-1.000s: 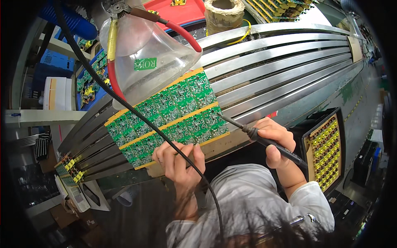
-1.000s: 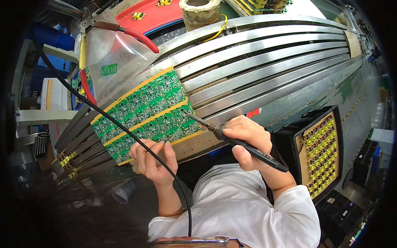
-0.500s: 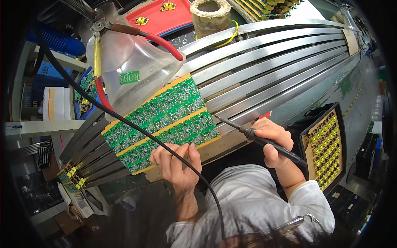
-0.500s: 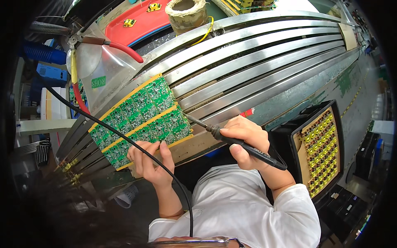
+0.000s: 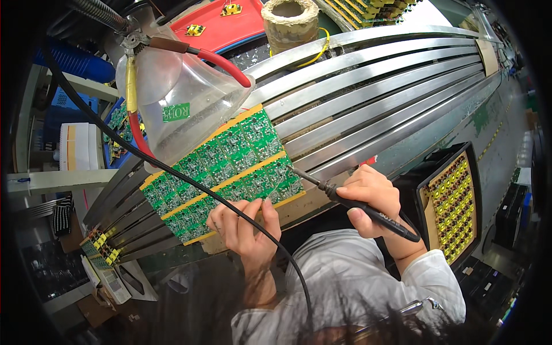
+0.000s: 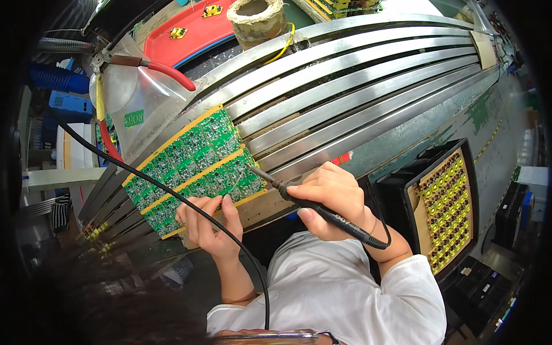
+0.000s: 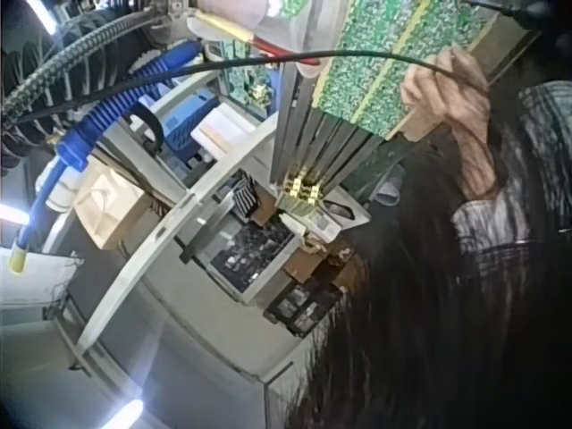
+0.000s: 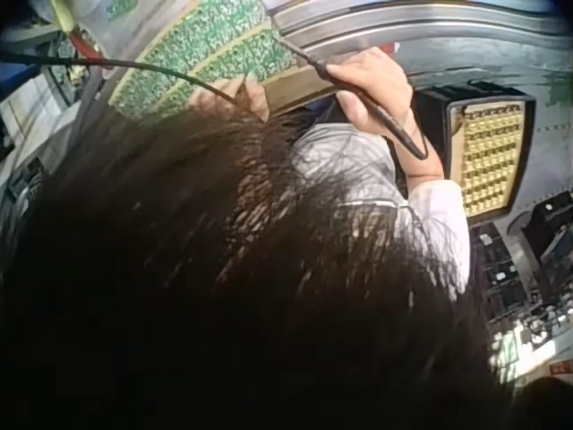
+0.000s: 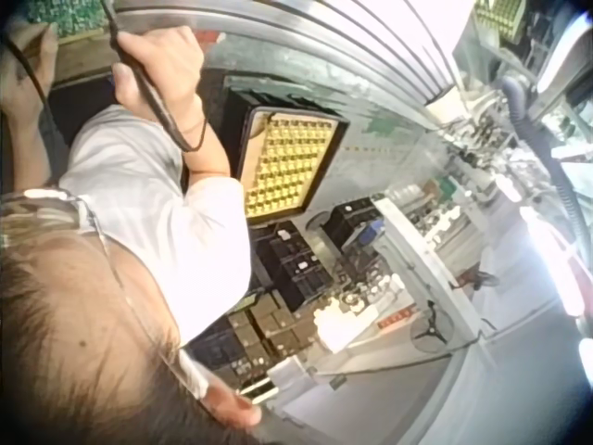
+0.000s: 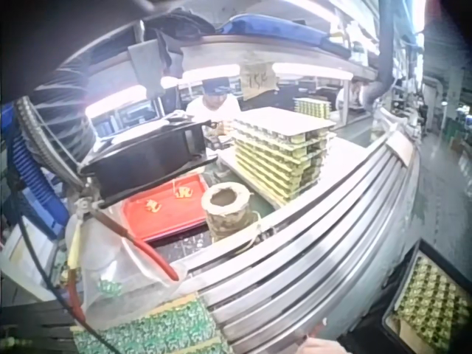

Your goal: The person solders circuit board panels one at a time using a soldering iron and solder wire, taking each panel from a stack and placing the finished panels onto another stack.

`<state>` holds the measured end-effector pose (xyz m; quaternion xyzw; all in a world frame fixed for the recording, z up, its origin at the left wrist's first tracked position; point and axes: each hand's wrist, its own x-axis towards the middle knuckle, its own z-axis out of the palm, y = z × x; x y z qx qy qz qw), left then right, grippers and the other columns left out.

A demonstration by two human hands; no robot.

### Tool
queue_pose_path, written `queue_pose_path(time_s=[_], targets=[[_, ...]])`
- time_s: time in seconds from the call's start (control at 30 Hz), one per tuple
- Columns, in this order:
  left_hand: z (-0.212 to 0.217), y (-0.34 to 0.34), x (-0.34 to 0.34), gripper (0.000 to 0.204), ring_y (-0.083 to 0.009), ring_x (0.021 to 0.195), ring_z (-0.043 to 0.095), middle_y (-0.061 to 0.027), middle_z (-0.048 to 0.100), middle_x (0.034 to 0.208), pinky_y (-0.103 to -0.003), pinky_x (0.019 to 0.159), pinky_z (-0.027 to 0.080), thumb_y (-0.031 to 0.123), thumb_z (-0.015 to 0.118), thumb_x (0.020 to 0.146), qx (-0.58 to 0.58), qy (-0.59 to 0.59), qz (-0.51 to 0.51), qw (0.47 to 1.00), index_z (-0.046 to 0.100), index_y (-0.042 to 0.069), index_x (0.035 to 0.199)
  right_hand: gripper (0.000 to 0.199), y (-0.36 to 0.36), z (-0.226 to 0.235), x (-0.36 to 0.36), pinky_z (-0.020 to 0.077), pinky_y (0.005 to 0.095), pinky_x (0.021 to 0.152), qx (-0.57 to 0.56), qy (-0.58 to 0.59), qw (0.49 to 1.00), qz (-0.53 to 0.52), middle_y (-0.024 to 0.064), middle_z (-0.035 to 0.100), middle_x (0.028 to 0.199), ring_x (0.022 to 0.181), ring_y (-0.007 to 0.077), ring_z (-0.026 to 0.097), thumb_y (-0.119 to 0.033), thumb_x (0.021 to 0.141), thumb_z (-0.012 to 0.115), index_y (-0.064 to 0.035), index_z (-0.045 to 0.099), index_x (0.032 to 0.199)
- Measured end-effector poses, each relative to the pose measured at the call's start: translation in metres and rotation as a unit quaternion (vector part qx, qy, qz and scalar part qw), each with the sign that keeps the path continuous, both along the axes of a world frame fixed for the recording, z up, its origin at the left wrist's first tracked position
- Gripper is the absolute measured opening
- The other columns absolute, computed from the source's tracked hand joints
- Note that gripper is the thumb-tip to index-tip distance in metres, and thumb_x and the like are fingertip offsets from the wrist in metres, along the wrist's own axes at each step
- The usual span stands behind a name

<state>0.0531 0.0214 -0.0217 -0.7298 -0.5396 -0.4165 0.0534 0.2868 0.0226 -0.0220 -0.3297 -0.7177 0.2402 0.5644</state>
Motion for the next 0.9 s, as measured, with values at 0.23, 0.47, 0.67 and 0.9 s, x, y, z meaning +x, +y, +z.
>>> queue_pose_path(time_s=[0.23, 0.47, 0.67, 0.9], targets=[[0.001, -0.002, -0.002, 0.012, -0.0264, 0.079, 0.053, -0.006, 0.061, 0.084, -0.041, 0.082, 0.042, 0.002, 0.075, 0.08, 0.005, 0.006, 0.016, 1.0, 0.067, 0.006, 0.088, 0.026, -0.006, 0.006, -0.002, 0.0471, 0.0323, 0.068, 0.02, -0.057, 0.998, -0.02, 0.0103, 0.071, 0.082, 0.066, 0.0218, 0.062, -0.012, 0.083, 0.069, 0.003, 0.072, 0.104], [-0.002, -0.014, -0.01, 0.016, -0.0262, 0.078, 0.051, -0.0057, 0.058, 0.081, -0.039, 0.079, 0.043, -0.002, 0.078, 0.079, -0.042, -0.093, 0.074, 0.992, 0.07, 0.006, 0.091, 0.028, -0.009, 0.013, 0.004, 0.0464, 0.0323, 0.068, 0.016, -0.05, 0.998, -0.024, 0.0096, 0.071, 0.083, 0.066, 0.0211, 0.061, -0.012, 0.08, 0.07, 0.0024, 0.072, 0.104], [0.002, -0.009, -0.008, 0.019, -0.0252, 0.075, 0.049, -0.0054, 0.058, 0.082, -0.038, 0.075, 0.043, -0.004, 0.08, 0.077, -0.008, -0.022, 0.03, 0.999, 0.072, 0.005, 0.093, 0.028, -0.005, 0.02, 0.0, 0.0454, 0.0343, 0.068, 0.021, -0.083, 0.995, -0.049, 0.0104, 0.069, 0.082, 0.064, 0.0228, 0.059, -0.019, 0.083, 0.067, -0.0005, 0.071, 0.104], [0.007, 0.0, -0.007, 0.02, -0.0243, 0.074, 0.049, -0.0054, 0.057, 0.08, -0.038, 0.074, 0.043, -0.003, 0.08, 0.078, 0.005, 0.0, 0.021, 1.0, 0.072, 0.005, 0.094, 0.033, -0.002, 0.022, -0.01, 0.0441, 0.0348, 0.067, 0.028, -0.133, 0.99, -0.04, 0.0102, 0.07, 0.087, 0.066, 0.0223, 0.057, -0.017, 0.08, 0.07, -0.0002, 0.071, 0.108]])
